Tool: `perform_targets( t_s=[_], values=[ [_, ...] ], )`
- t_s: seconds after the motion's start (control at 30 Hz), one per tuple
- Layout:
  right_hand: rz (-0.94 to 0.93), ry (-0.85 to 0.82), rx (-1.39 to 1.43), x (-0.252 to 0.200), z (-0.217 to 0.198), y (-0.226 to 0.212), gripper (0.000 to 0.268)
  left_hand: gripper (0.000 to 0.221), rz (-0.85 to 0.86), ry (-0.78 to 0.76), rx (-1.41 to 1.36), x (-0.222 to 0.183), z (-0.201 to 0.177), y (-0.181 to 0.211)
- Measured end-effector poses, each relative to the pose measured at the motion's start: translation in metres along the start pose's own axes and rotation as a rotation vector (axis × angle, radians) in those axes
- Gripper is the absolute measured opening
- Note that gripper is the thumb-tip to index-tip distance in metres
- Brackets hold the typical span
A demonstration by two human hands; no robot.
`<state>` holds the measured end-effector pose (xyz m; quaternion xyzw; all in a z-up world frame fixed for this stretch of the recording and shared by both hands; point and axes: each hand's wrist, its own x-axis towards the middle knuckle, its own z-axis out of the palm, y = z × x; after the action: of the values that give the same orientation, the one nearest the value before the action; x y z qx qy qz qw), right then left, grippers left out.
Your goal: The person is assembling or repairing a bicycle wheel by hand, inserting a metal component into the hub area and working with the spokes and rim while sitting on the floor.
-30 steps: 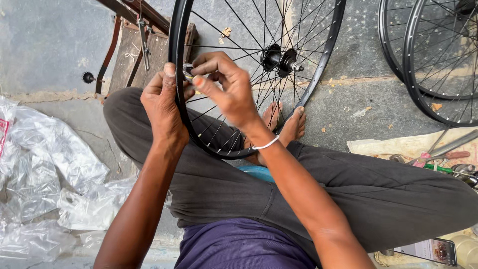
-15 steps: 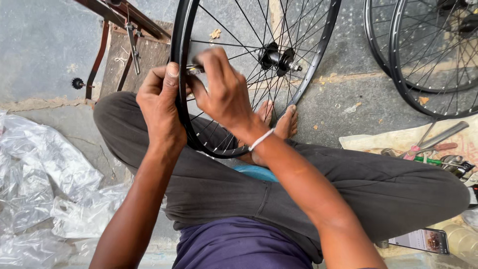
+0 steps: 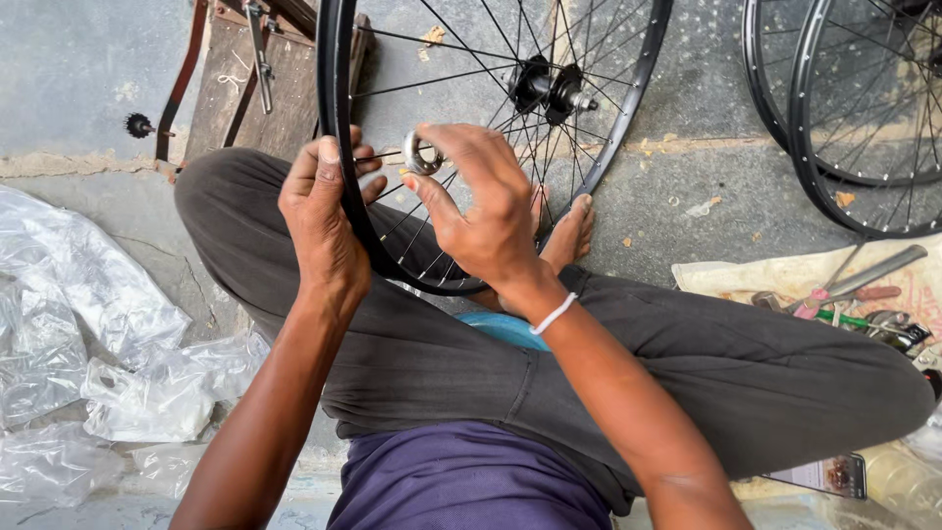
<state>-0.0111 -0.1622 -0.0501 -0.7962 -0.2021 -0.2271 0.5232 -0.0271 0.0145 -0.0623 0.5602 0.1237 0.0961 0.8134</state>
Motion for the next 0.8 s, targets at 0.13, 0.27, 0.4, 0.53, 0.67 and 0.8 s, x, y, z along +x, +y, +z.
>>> perform_targets(
  t_s=[0.13, 0.27, 0.4, 0.53, 0.67, 0.8],
  values=[
    [0.165, -0.032, -0.092, -0.002, 0.027, 0.006, 0.023, 0.048, -0.081, 0.014, -0.042, 0.001, -0.007, -0.003],
    [0.205, -0.333, 0.341, 0.009, 0.024, 0.005, 0.039, 0.046, -0.085, 0.001, -0.091, 0.003, -0.014, -0.007],
    [0.206, -0.396, 0.556, 0.023, 0.020, 0.010, 0.025, 0.037, -0.081, 0.012, -0.123, 0.003, -0.014, -0.006],
    [0.245, -0.363, 0.495, 0.015, 0.027, 0.011, 0.026, 0.034, -0.073, 0.005, -0.152, 0.000, -0.015, -0.009],
    [0.310, -0.319, 0.052, 0.020, 0.041, -0.005, 0.050, 0.034, -0.072, -0.023, -0.125, -0.002, -0.007, -0.006],
    [0.369, -0.356, 0.649, 0.022, 0.016, 0.007, 0.029, 0.033, -0.051, -0.078, -0.188, -0.004, -0.004, 0.000]
  ],
)
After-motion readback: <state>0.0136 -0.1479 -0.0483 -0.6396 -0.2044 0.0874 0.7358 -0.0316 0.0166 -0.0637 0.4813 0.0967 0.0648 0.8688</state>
